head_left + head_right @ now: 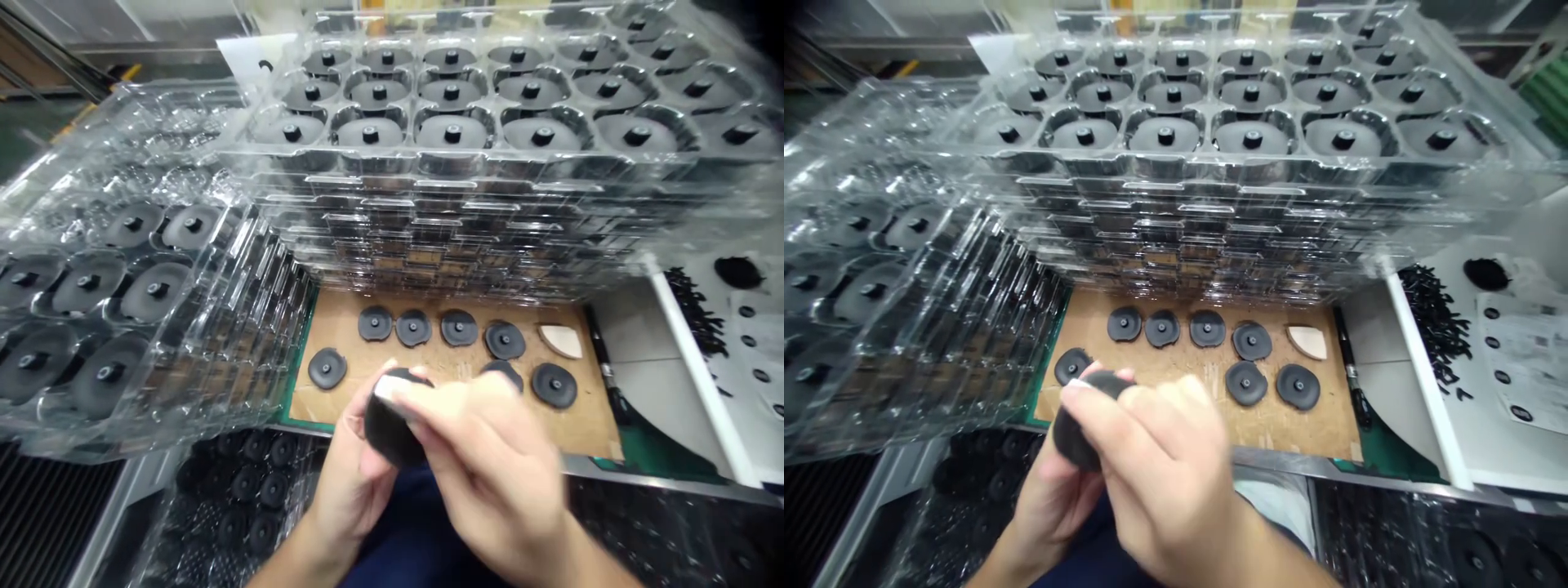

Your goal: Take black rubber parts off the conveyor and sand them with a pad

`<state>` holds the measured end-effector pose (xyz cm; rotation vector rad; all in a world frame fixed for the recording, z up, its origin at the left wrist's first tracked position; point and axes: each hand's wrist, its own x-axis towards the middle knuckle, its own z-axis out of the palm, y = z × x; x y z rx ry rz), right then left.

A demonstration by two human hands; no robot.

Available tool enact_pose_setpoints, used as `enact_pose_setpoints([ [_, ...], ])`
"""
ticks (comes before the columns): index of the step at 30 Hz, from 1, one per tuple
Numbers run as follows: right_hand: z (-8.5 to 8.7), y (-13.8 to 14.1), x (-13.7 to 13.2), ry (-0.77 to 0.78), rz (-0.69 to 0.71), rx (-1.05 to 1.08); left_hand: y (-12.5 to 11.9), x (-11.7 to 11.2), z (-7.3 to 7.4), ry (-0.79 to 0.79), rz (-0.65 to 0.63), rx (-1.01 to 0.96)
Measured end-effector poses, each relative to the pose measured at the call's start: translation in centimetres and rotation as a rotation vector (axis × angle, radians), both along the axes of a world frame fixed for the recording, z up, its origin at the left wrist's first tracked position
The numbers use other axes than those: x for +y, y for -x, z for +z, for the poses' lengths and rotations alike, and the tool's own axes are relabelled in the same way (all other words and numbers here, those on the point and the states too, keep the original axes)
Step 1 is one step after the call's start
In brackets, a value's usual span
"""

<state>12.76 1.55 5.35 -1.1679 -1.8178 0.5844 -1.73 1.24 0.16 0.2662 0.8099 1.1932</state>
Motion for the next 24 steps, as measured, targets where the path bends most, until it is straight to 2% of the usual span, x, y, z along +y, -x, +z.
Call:
enact_pose_setpoints([
  [2,-0.1,0.5,0.5,0.072,0.126,-0.109,0.3,-0.1,-0.3,0.019,0.039,0.073],
  [4,-0.5,0.5,0.7,0.132,0.118,-0.132,0.4,-0.2,-0.6,0.03,0.055,0.112],
  [7,-0.9,0.0,0.6,0.06,0.066,0.002,0.2,-0.4,-0.8,0.029,0.011,0.123],
  [10,-0.9,-1.2,0.1,0.185,0.186,0.023,-0.1,-0.4,-0.6,0.034,-0.021,0.149],
  [12,-0.6,-1.7,-0.2,0.273,0.13,0.012,-0.4,-0.4,-0.4,0.029,-0.014,0.165],
  [15,-0.4,-1.7,-0.2,0.184,-0.065,0.092,-0.9,-0.3,-0.3,0.026,-0.011,0.171],
  [17,-0.6,-1.5,0.0,0.184,-0.027,0.137,-1.2,-0.4,-0.4,0.054,-0.033,0.179],
  [19,-1.7,-1.8,-0.1,0.333,0.099,0.168,-1.2,-0.3,-0.6,0.084,-0.046,0.185],
  [20,-2.6,-2.2,-0.2,0.432,0.11,0.181,-1.1,-0.3,-0.6,0.091,-0.041,0.187],
  [22,-5.5,-3.1,-0.7,0.56,0.032,0.179,-0.8,-0.2,-0.7,0.086,-0.021,0.177],
  [24,-8.9,-4.1,-1.2,0.583,-0.107,0.134,-0.7,0.0,-0.6,0.077,-0.013,0.157],
])
